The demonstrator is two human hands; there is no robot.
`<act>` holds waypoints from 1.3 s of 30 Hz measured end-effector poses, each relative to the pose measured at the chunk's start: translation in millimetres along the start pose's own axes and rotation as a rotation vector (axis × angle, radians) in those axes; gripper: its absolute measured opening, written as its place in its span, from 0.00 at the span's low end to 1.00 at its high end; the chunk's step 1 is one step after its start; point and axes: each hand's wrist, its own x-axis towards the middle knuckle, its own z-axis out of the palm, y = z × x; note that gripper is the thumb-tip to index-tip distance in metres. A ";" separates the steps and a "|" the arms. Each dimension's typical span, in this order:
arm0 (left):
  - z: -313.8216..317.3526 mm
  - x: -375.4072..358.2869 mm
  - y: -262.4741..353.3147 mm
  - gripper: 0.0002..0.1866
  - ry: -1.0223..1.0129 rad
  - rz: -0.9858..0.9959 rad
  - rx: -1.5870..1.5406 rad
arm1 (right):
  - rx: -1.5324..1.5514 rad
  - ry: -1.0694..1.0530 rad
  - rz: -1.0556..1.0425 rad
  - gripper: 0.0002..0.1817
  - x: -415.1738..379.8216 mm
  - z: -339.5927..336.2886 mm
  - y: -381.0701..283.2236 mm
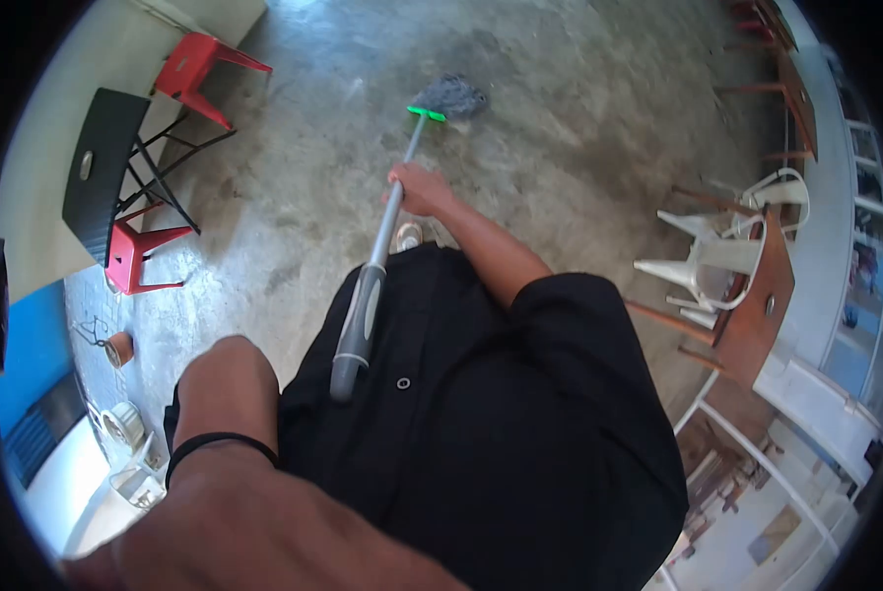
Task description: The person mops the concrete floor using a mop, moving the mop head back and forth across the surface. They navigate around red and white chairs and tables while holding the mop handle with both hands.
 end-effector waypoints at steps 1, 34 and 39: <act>5.7 0.8 -4.0 0.28 -0.002 0.021 -0.023 | -0.028 0.041 -0.052 0.21 -7.3 -12.1 -12.7; 235.5 38.7 -268.7 0.20 -0.212 -0.086 0.399 | 0.219 0.360 0.040 0.25 -292.2 -116.5 116.2; 275.5 62.6 -288.1 0.18 -0.347 -0.102 0.230 | 0.148 0.514 0.206 0.24 -384.1 -137.5 143.5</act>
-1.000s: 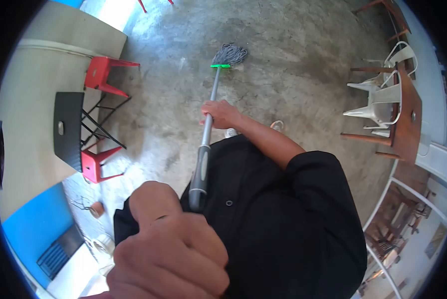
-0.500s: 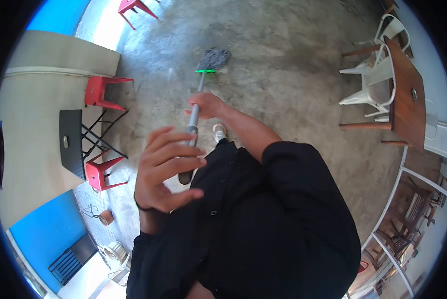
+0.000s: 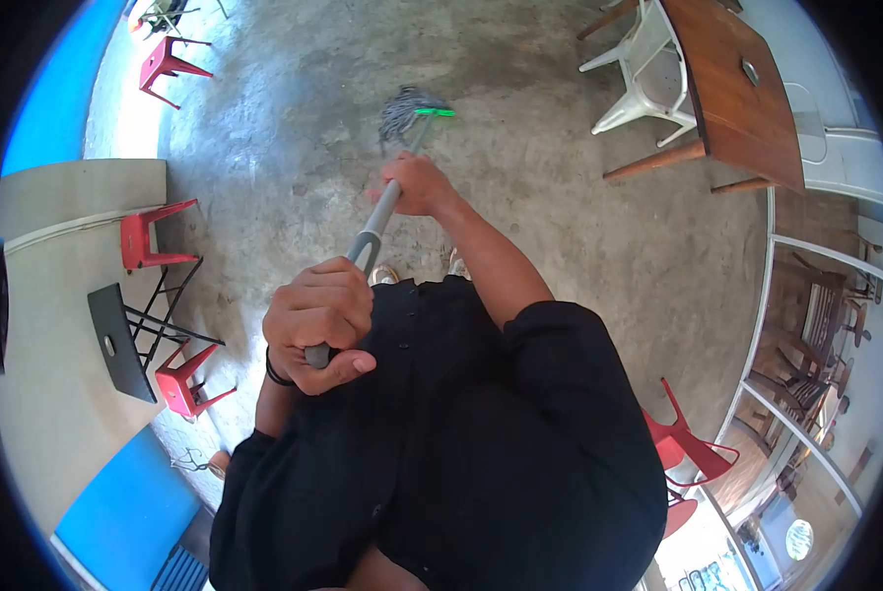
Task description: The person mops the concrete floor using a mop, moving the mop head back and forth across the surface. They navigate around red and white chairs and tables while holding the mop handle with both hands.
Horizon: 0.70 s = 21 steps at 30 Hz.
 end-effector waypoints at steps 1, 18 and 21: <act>4.4 5.6 -2.3 0.18 -0.029 0.008 -0.031 | -0.015 0.048 0.024 0.24 -13.3 -9.0 6.4; -87.2 -112.7 -3.7 0.20 0.009 -0.072 -0.086 | -0.002 0.133 0.211 0.15 -47.8 83.1 24.5; -145.8 -164.6 25.4 0.20 0.094 -0.096 -0.024 | 0.045 0.178 0.102 0.14 11.5 151.7 -25.3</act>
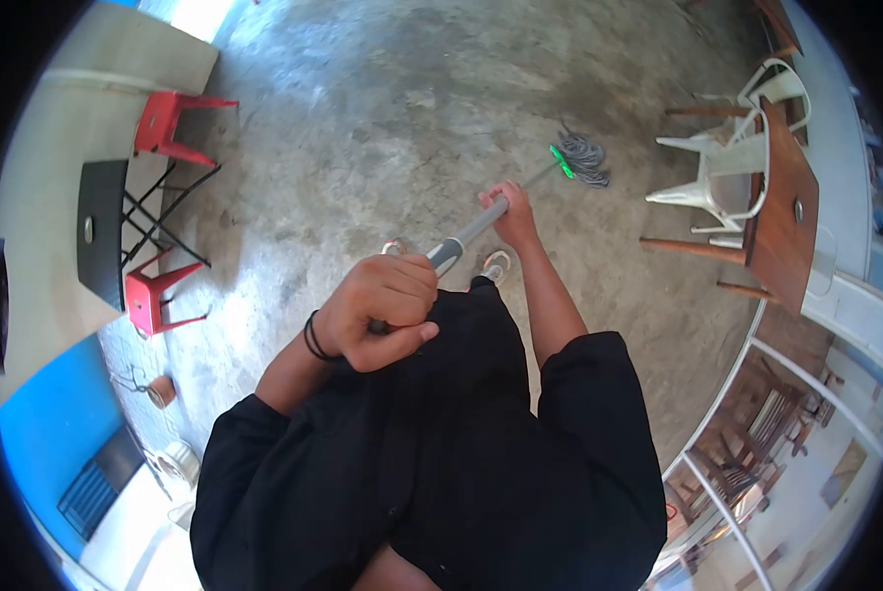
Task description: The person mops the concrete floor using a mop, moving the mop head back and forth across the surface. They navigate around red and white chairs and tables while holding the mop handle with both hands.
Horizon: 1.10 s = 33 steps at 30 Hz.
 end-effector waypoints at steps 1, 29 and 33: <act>-18.6 -15.6 10.5 0.19 0.016 -0.003 0.026 | 0.016 0.005 -0.029 0.13 9.8 27.3 -18.1; -20.0 -163.7 146.8 0.18 0.671 0.141 0.206 | 0.079 -0.719 -0.340 0.13 17.7 193.6 -215.6; 37.2 -120.7 123.4 0.19 0.573 0.138 0.102 | 0.044 -0.594 -0.266 0.11 -14.0 102.5 -154.3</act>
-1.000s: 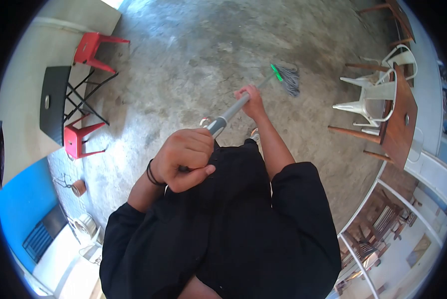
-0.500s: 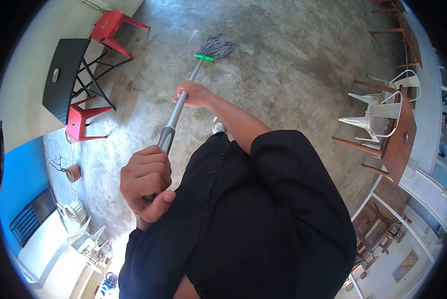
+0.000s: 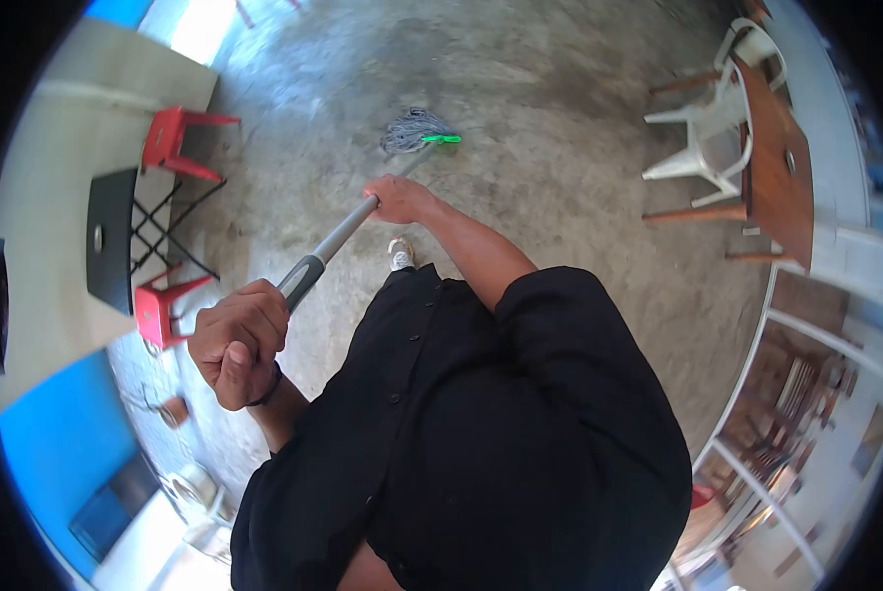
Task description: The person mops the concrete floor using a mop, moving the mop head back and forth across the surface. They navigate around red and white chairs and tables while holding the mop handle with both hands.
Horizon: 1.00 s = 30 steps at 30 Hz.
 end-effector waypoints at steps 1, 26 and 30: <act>19.9 0.7 -6.5 0.20 -0.040 -0.005 -0.028 | 0.005 0.042 0.027 0.11 -26.0 -11.4 10.9; 237.4 -43.5 -101.9 0.19 -0.691 -0.321 -0.169 | -0.101 0.943 0.641 0.20 -363.0 -39.3 131.7; 173.6 -51.0 -73.0 0.18 -0.547 -0.246 -0.109 | -0.077 0.867 0.501 0.19 -298.8 -7.9 107.4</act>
